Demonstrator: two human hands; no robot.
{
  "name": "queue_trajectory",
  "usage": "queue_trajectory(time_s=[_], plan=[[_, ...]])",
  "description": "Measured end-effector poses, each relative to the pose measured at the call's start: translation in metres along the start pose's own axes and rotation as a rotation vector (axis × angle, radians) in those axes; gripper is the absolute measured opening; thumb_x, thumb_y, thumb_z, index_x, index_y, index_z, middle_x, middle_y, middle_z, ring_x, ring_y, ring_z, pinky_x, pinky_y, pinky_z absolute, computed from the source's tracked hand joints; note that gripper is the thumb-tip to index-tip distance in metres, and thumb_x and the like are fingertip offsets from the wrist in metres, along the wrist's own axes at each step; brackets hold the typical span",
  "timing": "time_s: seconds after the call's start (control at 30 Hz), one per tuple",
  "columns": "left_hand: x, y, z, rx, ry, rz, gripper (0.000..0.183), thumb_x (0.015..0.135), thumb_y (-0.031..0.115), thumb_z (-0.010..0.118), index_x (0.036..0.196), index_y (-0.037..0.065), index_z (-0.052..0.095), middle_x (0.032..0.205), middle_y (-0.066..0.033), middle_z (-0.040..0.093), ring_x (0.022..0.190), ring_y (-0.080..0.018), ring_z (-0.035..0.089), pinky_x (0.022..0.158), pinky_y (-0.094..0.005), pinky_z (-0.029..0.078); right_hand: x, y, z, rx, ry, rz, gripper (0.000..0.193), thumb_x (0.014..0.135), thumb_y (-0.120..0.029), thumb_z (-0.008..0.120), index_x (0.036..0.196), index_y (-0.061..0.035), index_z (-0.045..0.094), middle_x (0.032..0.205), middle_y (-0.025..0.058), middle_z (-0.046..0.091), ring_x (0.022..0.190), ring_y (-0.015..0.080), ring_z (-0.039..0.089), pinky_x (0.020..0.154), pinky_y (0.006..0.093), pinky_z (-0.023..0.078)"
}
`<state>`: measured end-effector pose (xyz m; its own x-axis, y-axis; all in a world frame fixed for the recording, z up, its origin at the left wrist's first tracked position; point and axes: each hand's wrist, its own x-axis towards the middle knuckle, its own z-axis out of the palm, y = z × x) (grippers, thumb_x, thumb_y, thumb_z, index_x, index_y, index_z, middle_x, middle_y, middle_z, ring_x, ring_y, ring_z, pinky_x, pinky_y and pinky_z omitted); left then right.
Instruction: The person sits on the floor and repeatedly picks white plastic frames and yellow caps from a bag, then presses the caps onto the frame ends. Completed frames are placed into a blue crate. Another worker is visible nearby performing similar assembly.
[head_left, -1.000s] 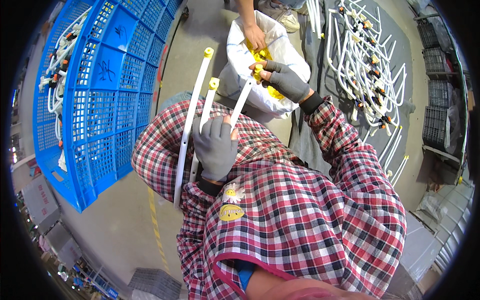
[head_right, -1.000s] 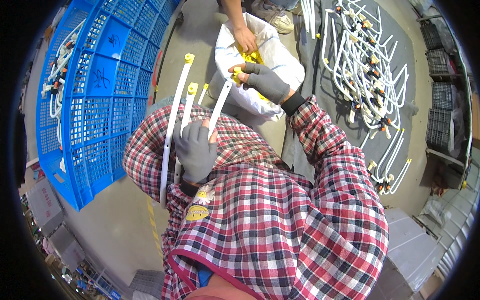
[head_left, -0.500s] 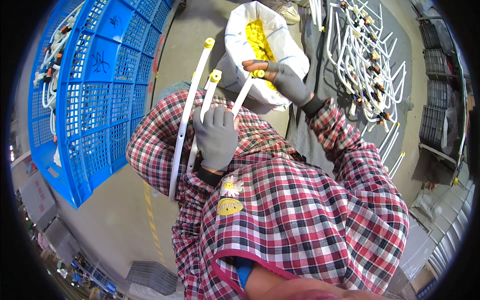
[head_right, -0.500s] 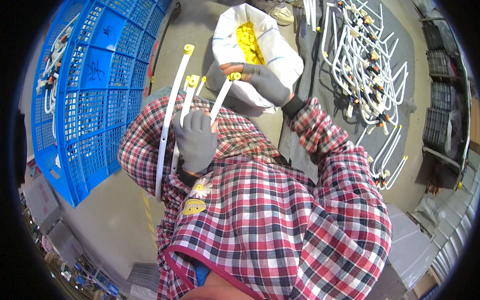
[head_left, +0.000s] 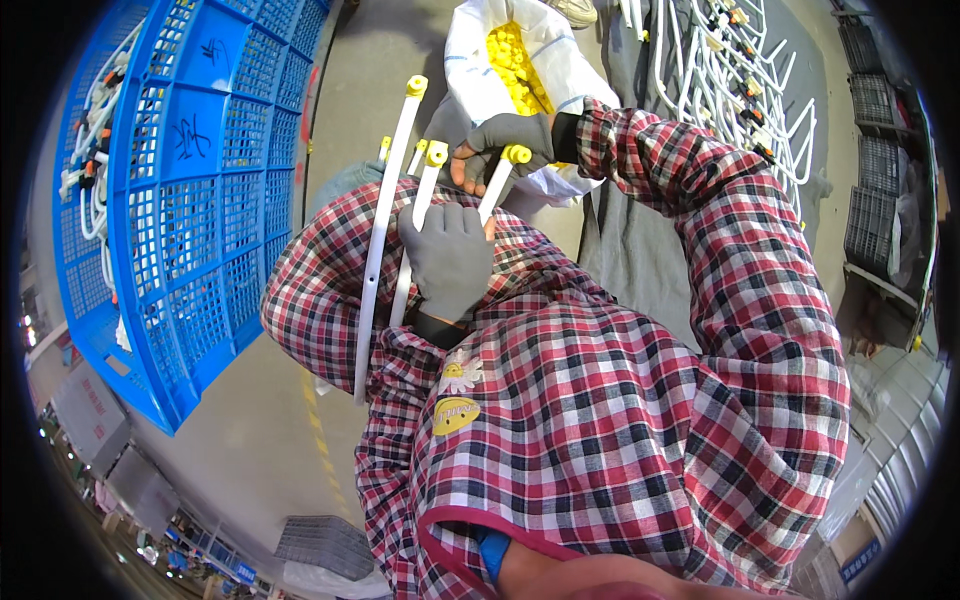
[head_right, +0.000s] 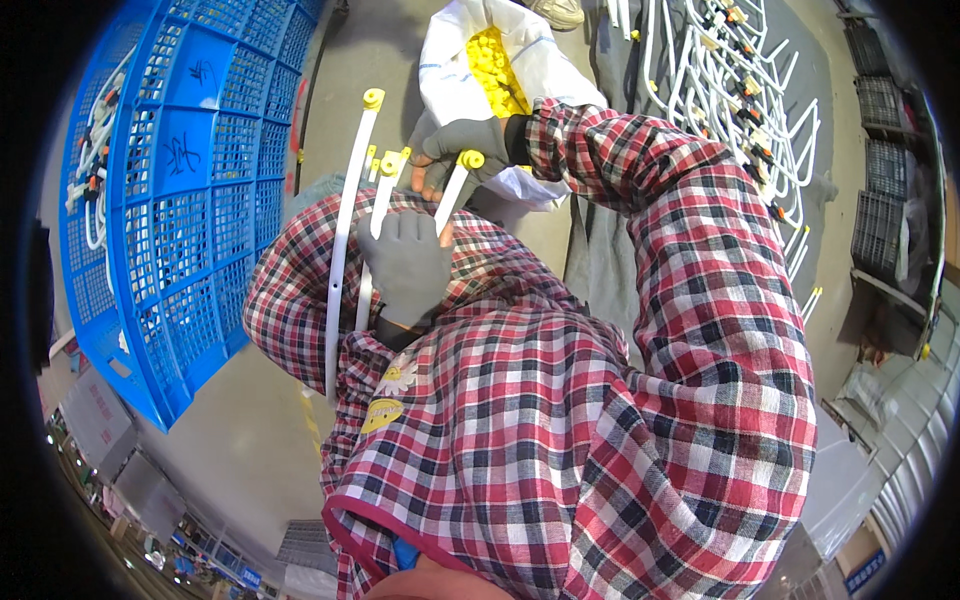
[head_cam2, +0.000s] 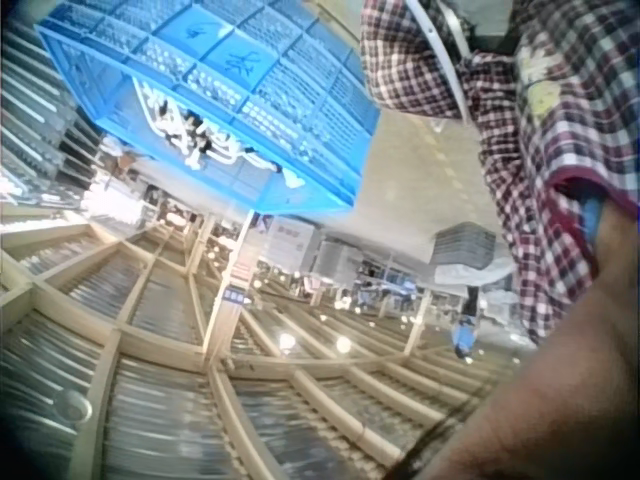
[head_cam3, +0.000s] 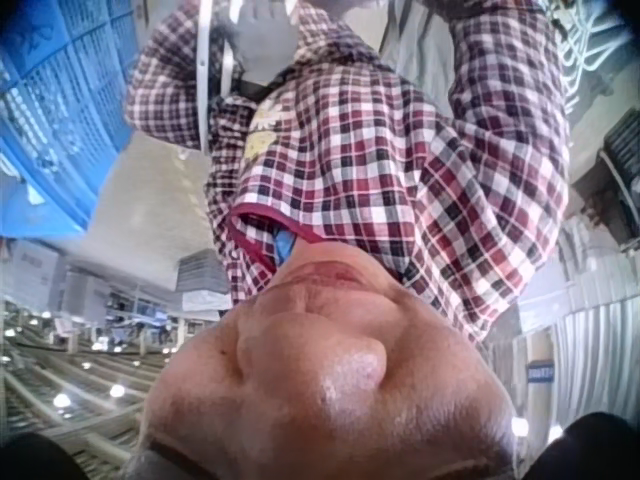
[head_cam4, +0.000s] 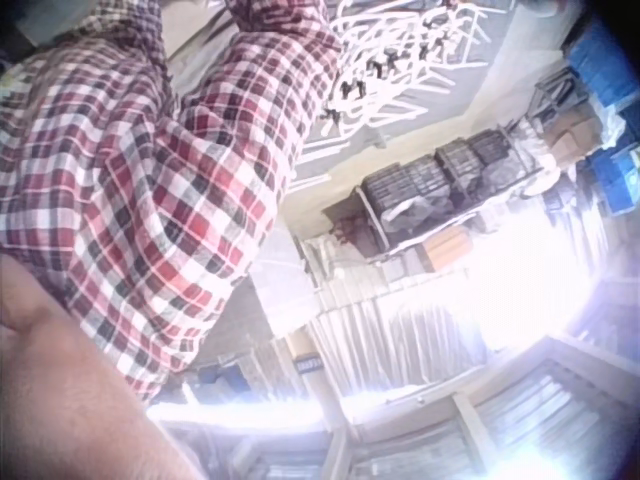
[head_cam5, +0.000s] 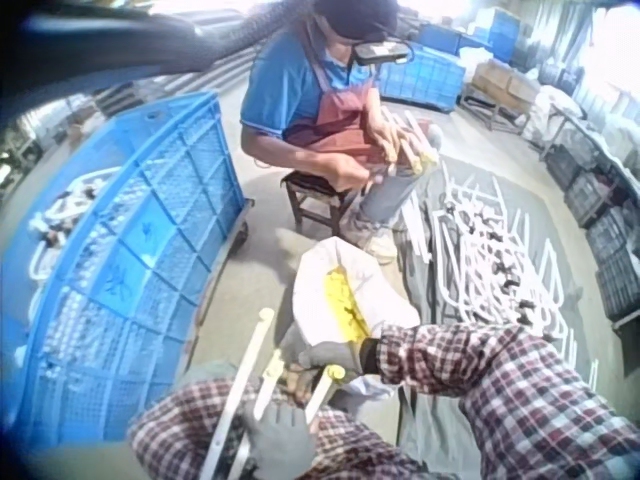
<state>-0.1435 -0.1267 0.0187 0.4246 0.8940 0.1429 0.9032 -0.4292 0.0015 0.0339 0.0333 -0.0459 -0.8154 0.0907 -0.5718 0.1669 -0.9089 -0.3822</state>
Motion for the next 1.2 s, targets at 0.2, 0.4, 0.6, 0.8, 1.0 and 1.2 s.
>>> queue_trajectory(time_s=[0.2,0.4,0.6,0.8,1.0,1.2], plan=[[0.001,0.001,-0.015,-0.02,-0.069,-0.022,0.028,0.076,0.03,0.074,0.093,0.01,0.064,0.093,-0.0044,0.06,0.097,-0.0227,0.057,0.108,-0.0557,0.032,0.005,0.01,0.026,0.188,0.148,-0.185,0.032,0.104,-0.019,0.045,0.101,0.0067,0.064,0.083,0.0157,0.069,0.068,0.0216,0.068,0.063,0.0343,0.06],[0.018,0.006,-0.023,-0.141,0.02,0.013,0.027,0.074,0.03,0.077,0.086,0.01,0.063,0.085,-0.0046,0.058,0.09,-0.0232,0.057,0.105,-0.0542,0.038,0.013,0.028,-0.052,-0.267,0.678,-0.729,0.031,0.103,-0.027,0.051,0.107,-0.0016,0.069,0.093,0.0132,0.072,0.092,0.0257,0.072,0.085,0.0353,0.057],[0.018,0.007,-0.037,-0.171,0.07,-0.003,0.03,0.07,0.03,0.081,0.085,0.011,0.063,0.084,-0.0042,0.059,0.089,-0.023,0.058,0.104,-0.0552,0.039,-0.008,0.064,-0.138,-1.226,1.53,0.062,0.033,0.095,-0.014,0.057,0.125,-0.0026,0.061,0.124,0.0175,0.068,0.12,0.0387,0.063,0.1,0.0433,0.052],[0.02,0.013,-0.05,-0.186,0.108,-0.019,0.025,0.074,0.029,0.077,0.082,0.01,0.064,0.078,-0.0059,0.058,0.083,-0.0239,0.058,0.103,-0.0547,0.04,-0.01,0.094,-0.201,-0.889,1.43,0.131,0.045,0.11,-0.028,0.034,0.147,-0.0085,0.05,0.153,0.0129,0.05,0.141,0.0293,0.047,0.118,0.0371,0.036],[0.017,0.009,-0.04,-0.215,0.14,-0.048,0.022,0.076,0.026,0.075,0.081,0.008,0.064,0.078,-0.0059,0.057,0.083,-0.0241,0.057,0.102,-0.0529,0.042,-0.096,0.104,-0.18,-0.378,1.485,-0.078,0.049,0.105,-0.034,0.045,0.136,0.0012,0.061,0.14,0.0211,0.06,0.131,0.031,0.055,0.111,0.0364,0.039],[0.019,0.009,-0.032,-0.199,0.158,-0.032,0.024,0.085,0.03,0.073,0.083,0.008,0.065,0.082,-0.005,0.059,0.086,-0.0231,0.058,0.104,-0.0526,0.038,-0.096,0.147,-0.196,-0.13,1.534,-0.387,0.031,0.103,-0.016,0.053,0.126,-0.0022,0.067,0.114,0.0147,0.07,0.101,0.0228,0.064,0.093,0.0287,0.049]])
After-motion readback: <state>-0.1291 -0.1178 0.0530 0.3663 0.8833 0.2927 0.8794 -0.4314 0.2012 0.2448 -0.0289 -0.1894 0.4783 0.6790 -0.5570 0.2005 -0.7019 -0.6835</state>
